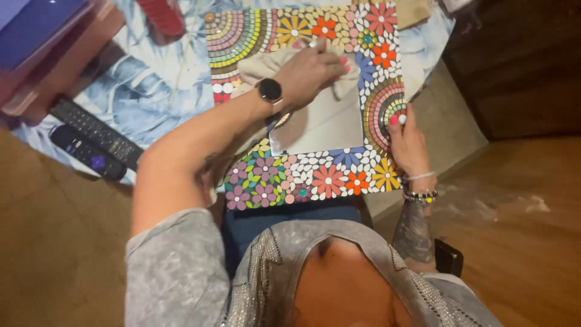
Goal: Cleaning and polishing a decorated mosaic mirror frame using a cloth and a wooden stick
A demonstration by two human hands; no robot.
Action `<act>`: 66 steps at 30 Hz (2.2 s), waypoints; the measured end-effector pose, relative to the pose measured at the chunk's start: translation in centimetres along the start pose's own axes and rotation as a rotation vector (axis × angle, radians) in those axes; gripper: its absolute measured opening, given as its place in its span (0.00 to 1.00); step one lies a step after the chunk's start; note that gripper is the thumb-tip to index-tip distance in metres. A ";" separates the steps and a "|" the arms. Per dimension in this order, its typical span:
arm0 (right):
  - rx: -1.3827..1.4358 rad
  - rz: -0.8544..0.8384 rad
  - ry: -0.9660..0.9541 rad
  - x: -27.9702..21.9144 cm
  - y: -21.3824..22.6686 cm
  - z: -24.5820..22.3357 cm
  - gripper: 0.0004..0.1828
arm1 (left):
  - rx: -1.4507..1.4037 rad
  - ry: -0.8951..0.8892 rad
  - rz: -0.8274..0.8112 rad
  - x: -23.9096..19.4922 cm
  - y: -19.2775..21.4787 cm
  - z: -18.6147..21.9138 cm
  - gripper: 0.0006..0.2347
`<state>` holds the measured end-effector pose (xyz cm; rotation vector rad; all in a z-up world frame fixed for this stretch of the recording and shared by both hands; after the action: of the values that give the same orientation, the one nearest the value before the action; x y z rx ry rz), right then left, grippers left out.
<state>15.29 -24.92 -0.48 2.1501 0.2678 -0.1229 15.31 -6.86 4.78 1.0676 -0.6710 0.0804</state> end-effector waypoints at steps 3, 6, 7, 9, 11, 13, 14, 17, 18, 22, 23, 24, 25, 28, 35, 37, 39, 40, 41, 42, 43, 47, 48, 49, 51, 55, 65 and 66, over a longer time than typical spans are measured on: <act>-0.019 0.031 -0.002 1.0 -0.8 2.6 0.36 | -0.514 1.035 -0.191 -5.4 8.2 -1.3 0.12; -0.009 0.057 0.178 1.7 -0.8 2.1 0.40 | 0.155 -0.138 0.057 -9.2 8.5 -4.1 0.04; -0.009 0.048 0.155 1.7 -1.1 2.7 0.40 | 0.137 -0.138 0.040 -8.1 8.7 -2.2 0.04; -0.062 0.049 0.089 2.8 -1.5 3.5 0.45 | 0.147 0.172 -0.211 -6.4 7.8 -2.2 0.09; -0.025 0.059 0.114 2.5 -1.4 3.2 0.44 | 0.003 0.128 -0.126 -3.6 4.3 -1.2 0.06; 0.013 0.082 0.120 2.7 -1.2 3.2 0.42 | -0.153 0.063 -0.051 -0.2 1.2 -0.3 0.09; 0.022 0.078 0.128 2.8 -1.2 3.3 0.42 | -0.081 0.017 -0.016 1.5 -0.3 -0.1 0.07; 0.017 0.033 0.146 1.4 -0.9 1.8 0.40 | -0.025 0.012 -0.009 1.3 -0.4 0.5 0.06; 0.030 0.036 0.153 1.2 -0.6 0.7 0.38 | -0.025 0.003 -0.036 1.0 0.4 0.5 0.07; 0.020 0.089 0.220 1.3 -0.7 1.2 0.40 | -0.053 0.102 -0.189 -6.3 4.9 -0.1 0.10; -0.002 0.056 0.141 0.8 -0.4 0.6 0.41 | -0.004 0.125 -0.189 -7.5 5.6 -0.4 0.09; -0.023 0.023 0.062 0.3 -0.1 0.0 0.42 | 0.045 0.148 -0.188 -8.7 6.5 -0.8 0.10; -0.028 0.013 0.047 0.7 -0.5 1.1 0.42 | 0.031 0.152 -0.199 -8.6 5.2 -1.0 0.10; -0.054 0.075 0.187 1.1 -0.6 1.0 0.45 | -0.007 -0.037 -0.146 -6.8 2.3 2.0 0.11; -0.001 0.087 0.208 1.2 -0.7 1.2 0.43 | -0.116 -0.067 -0.090 -2.7 0.3 4.0 0.09; -0.003 0.113 0.229 1.0 -0.2 0.1 0.42 | -0.072 -0.125 -0.087 -4.8 2.8 3.0 0.10; -0.108 0.263 0.282 0.4 1.7 -1.2 0.37 | 0.109 -0.004 -0.151 -7.4 4.7 -0.2 0.09; -0.114 0.262 0.272 -0.6 2.5 -1.9 0.37 | 0.098 -0.006 -0.153 -8.2 4.7 -0.7 0.09; -0.010 0.294 0.456 -2.1 3.7 -4.7 0.32 | 0.116 -0.049 -0.077 -8.8 5.4 -1.0 0.09; 0.094 0.322 0.640 -4.1 4.9 -7.3 0.27 | 0.134 -0.092 0.000 -9.5 6.2 -1.4 0.10; 0.085 0.319 0.648 -5.5 5.5 -9.2 0.27 | 0.133 -0.085 0.010 -9.7 6.0 -1.6 0.10; 0.618 -0.402 -0.037 -9.7 0.5 -10.4 0.12 | 0.166 -0.068 0.055 -10.3 5.5 -2.5 0.05; 0.719 -0.524 0.137 -11.5 0.5 -13.1 0.15 | 0.191 -0.013 0.051 -10.4 5.3 -2.9 0.02; 0.713 -0.525 0.128 -12.1 0.5 -13.4 0.15 | 0.182 -0.008 0.050 -10.6 5.4 -2.9 0.02; 0.997 -0.879 0.682 -17.7 2.7 -19.1 0.26 | 0.168 -0.023 0.174 -10.3 6.9 -2.7 0.05; 1.186 -1.259 1.284 -22.5 5.9 -19.8 0.37 | 0.215 0.023 0.106 -10.2 6.7 -3.0 0.09; -0.736 0.109 1.063 -3.2 -6.0 -13.0 0.38 | 0.217 -0.015 0.190 -10.1 7.7 -2.3 0.09; -0.792 0.140 1.124 -4.0 -5.9 -13.3 0.38 | 0.206 -0.015 0.183 -10.0 7.8 -2.2 0.08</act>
<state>9.86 -11.29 2.98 1.2333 0.6603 1.1133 5.38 1.37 4.76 1.2032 -0.7852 0.3053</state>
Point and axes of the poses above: each hand's wrist, its own x-axis towards the middle knuckle, its own y-axis out of the back of the hand, z = x × y, the point moved 10 cm from there along x, towards the middle knuckle, and after that the axes turned 14 degrees about z, right-handed, at the moved point
